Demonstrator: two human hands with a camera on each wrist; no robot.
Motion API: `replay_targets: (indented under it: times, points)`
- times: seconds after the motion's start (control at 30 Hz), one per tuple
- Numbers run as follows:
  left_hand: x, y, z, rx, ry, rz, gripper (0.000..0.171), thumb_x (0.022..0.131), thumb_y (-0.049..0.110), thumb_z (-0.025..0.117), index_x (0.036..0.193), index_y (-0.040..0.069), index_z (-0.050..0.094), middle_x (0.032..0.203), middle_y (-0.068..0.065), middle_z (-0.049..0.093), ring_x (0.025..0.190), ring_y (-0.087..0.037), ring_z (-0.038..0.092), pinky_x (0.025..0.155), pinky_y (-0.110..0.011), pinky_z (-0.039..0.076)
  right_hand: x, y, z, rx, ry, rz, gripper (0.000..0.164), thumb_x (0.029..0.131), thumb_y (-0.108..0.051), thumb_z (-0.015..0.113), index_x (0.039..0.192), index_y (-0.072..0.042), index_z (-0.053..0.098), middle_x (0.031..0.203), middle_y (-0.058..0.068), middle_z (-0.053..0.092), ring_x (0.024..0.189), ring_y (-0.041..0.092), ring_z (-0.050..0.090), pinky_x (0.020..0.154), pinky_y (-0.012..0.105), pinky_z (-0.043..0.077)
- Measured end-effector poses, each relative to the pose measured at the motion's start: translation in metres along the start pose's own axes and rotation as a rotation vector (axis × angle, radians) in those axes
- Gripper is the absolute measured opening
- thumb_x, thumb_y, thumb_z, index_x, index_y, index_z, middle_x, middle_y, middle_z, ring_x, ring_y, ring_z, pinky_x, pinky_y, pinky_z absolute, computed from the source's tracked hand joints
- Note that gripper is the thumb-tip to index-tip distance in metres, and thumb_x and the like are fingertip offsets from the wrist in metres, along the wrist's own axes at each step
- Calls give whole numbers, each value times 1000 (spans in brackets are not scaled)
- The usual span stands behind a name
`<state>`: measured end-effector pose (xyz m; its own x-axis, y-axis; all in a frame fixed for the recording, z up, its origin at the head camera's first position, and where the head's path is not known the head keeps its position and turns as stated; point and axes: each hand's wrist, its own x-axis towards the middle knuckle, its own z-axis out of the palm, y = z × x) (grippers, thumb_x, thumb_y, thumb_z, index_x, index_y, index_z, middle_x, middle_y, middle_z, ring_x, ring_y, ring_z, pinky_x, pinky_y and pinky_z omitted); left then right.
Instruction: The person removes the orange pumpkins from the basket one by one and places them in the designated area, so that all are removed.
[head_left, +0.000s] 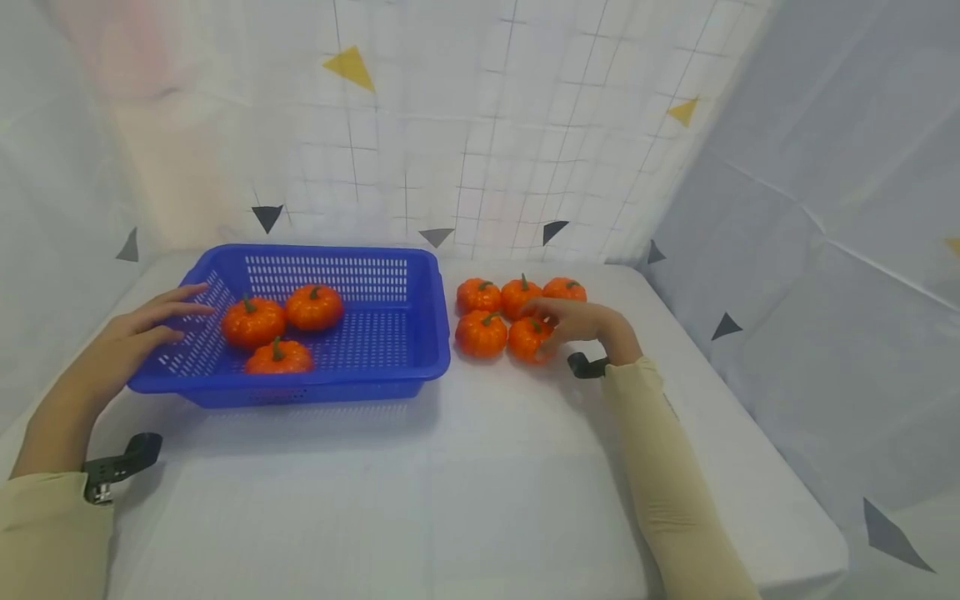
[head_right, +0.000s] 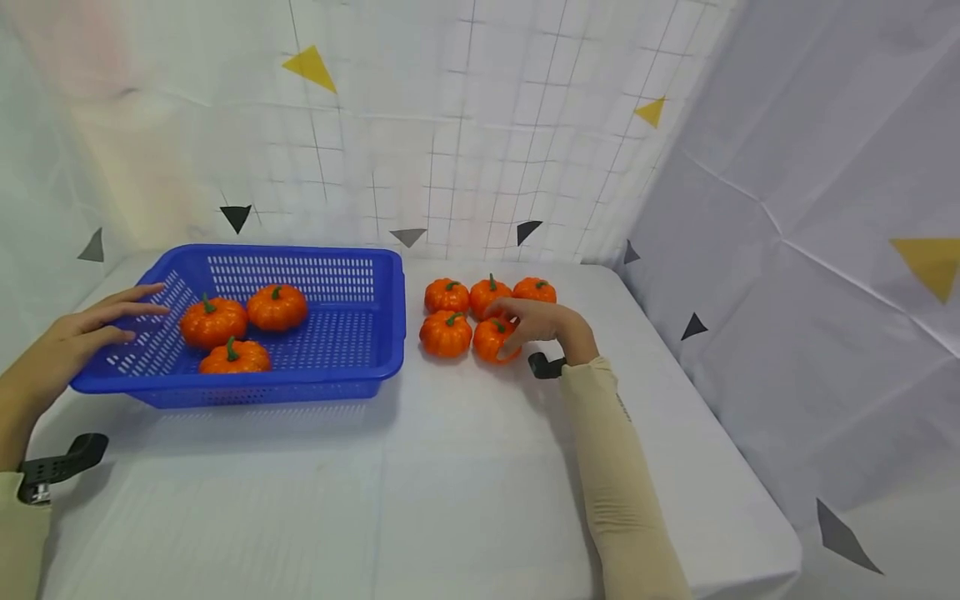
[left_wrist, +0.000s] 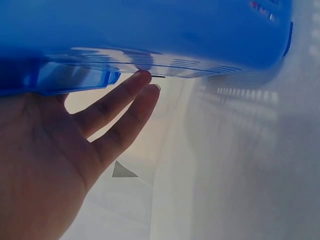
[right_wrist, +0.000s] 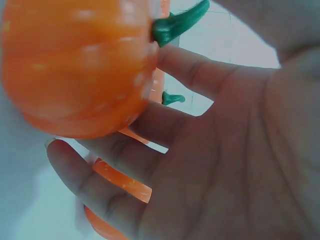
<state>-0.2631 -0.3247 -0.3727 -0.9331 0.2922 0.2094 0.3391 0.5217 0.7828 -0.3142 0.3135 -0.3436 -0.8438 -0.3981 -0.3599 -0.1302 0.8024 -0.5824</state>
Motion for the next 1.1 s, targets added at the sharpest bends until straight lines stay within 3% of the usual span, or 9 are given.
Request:
replay_targets:
  times: [0.13, 0.3, 0.57, 1.1]
  points:
    - [0, -1, 0, -4, 1, 1, 41, 112, 16, 40, 149, 3, 53, 172, 1, 22, 158, -25, 5, 114, -78, 2, -2, -3, -1, -5, 10, -14, 74, 83, -21, 88, 149, -17, 54, 149, 10, 51, 135, 37, 41, 109, 55, 42]
    - [0, -1, 1, 2, 8, 3, 41, 112, 15, 40, 149, 2, 53, 172, 0, 22, 158, -28, 5, 115, -76, 2, -9, -7, -2, -39, 14, -40, 68, 87, -19, 84, 148, -14, 55, 147, 10, 53, 133, 34, 46, 109, 53, 43]
    - [-1, -1, 1, 9, 12, 14, 41, 112, 15, 39, 149, 4, 54, 171, 3, 24, 149, 4, 13, 118, -72, 4, -17, -13, -8, -76, 26, -66, 66, 87, -19, 82, 147, -9, 57, 143, 8, 57, 131, 32, 49, 106, 50, 47]
    - [-2, -2, 2, 18, 23, 40, 41, 112, 14, 39, 150, 7, 54, 170, 4, 26, 148, 5, 15, 123, -45, 6, -12, -16, -5, -91, 58, 22, 60, 88, -10, 78, 145, -9, 57, 140, 13, 56, 130, 35, 48, 108, 53, 45]
